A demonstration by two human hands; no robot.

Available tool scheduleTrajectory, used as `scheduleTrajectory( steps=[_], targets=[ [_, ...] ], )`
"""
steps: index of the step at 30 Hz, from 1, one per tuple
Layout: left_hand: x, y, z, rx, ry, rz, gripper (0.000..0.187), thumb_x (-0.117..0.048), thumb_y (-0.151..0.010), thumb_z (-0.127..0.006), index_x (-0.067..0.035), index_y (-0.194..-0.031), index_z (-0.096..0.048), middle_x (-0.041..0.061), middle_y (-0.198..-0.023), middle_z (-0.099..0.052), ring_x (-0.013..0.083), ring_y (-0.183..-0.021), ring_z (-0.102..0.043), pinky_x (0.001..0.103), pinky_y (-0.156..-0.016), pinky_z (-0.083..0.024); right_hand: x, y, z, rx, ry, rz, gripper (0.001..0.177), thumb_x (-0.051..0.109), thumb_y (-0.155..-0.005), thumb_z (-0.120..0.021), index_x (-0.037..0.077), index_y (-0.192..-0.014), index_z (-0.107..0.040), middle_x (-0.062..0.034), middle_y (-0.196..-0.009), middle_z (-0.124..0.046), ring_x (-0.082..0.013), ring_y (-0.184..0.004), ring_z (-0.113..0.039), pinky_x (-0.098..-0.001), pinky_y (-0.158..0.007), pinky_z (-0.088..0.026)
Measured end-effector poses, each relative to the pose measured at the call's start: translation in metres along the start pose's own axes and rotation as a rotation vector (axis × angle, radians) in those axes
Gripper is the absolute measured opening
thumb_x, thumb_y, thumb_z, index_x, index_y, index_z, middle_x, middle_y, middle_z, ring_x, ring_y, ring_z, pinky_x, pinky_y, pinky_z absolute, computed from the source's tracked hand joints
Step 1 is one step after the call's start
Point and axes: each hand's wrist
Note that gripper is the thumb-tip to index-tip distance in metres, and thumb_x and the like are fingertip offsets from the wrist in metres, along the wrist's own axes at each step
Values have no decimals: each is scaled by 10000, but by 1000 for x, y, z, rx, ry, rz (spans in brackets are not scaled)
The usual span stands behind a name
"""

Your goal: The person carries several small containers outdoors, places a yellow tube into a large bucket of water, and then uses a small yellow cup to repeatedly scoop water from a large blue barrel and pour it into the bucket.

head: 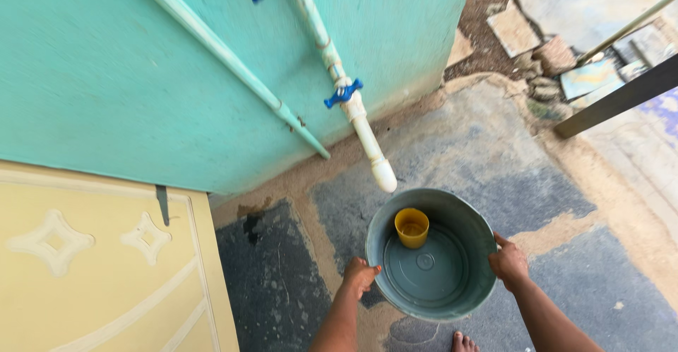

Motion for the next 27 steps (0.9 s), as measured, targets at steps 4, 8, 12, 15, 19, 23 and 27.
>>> scheduleTrajectory(
  steps=[4, 8, 12, 15, 19, 23, 27],
  targets=[
    [-40, 44, -1, -12, -192, 5, 560, -273, -910, -827, -29, -1306, -513, 157, -1279, -637, 278, -1099, -700, 390, -863, -625, 1, 18, 38, -27, -40, 0, 742, 67, -816, -613, 313, -1515, -567, -214, -1120, -777, -356, -1113, -717, -462, -979, -558],
    [-67, 69, -3, -11, -417, -182, 461, -384, -875, -846, -26, -1075, -635, 137, -1087, -715, 225, -961, -718, 339, -793, -595, 3, 29, 85, -17, -91, -55, 751, 65, -829, -587, 350, -1523, -560, -200, -1163, -787, -329, -1133, -743, -453, -973, -577],
    [-101, 92, -11, -48, -320, -249, 414, -386, -831, -878, -62, -906, -631, 82, -904, -712, 189, -805, -656, 354, -700, -541, 10, 38, 137, -102, -109, 25, 678, 129, -823, -637, 322, -1473, -626, -185, -1146, -786, -318, -1110, -722, -435, -985, -546],
    [-134, 117, -13, -55, -339, -375, 422, -388, -825, -884, -66, -813, -614, 68, -808, -687, 170, -718, -611, 351, -642, -508, 16, 48, 181, -96, -176, -12, 662, 145, -822, -640, 322, -1459, -640, -163, -1074, -816, -298, -993, -774, -426, -916, -595],
    [-191, 160, -20, 13, -195, -468, 417, -324, -822, -891, -55, -762, -579, 64, -748, -661, 152, -643, -585, 332, -583, -509, 15, 61, 236, -136, -271, -36, 611, 172, -843, -637, 287, -1442, -665, -165, -971, -836, -295, -858, -797, -418, -830, -630],
    [-254, 207, -40, 99, -75, -537, 392, -290, -824, -887, -58, -771, -576, 44, -767, -651, 133, -651, -604, 321, -636, -632, -3, 65, 287, -224, -385, -2, 572, 180, -835, -675, 232, -1404, -702, -161, -958, -826, -262, -824, -783, -410, -757, -646],
    [-314, 256, -60, 197, -75, -614, 365, -307, -849, -854, -68, -793, -584, 42, -791, -674, 131, -664, -657, 343, -677, -640, -23, 71, 351, -263, -462, 3, 508, 222, -900, -669, 214, -1407, -687, -190, -940, -817, -283, -751, -763, -417, -698, -646]
  ],
)
Point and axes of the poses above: each hand's wrist, its own y-axis away from the middle knuckle, its own z-axis out of the back of the hand, x = y × z
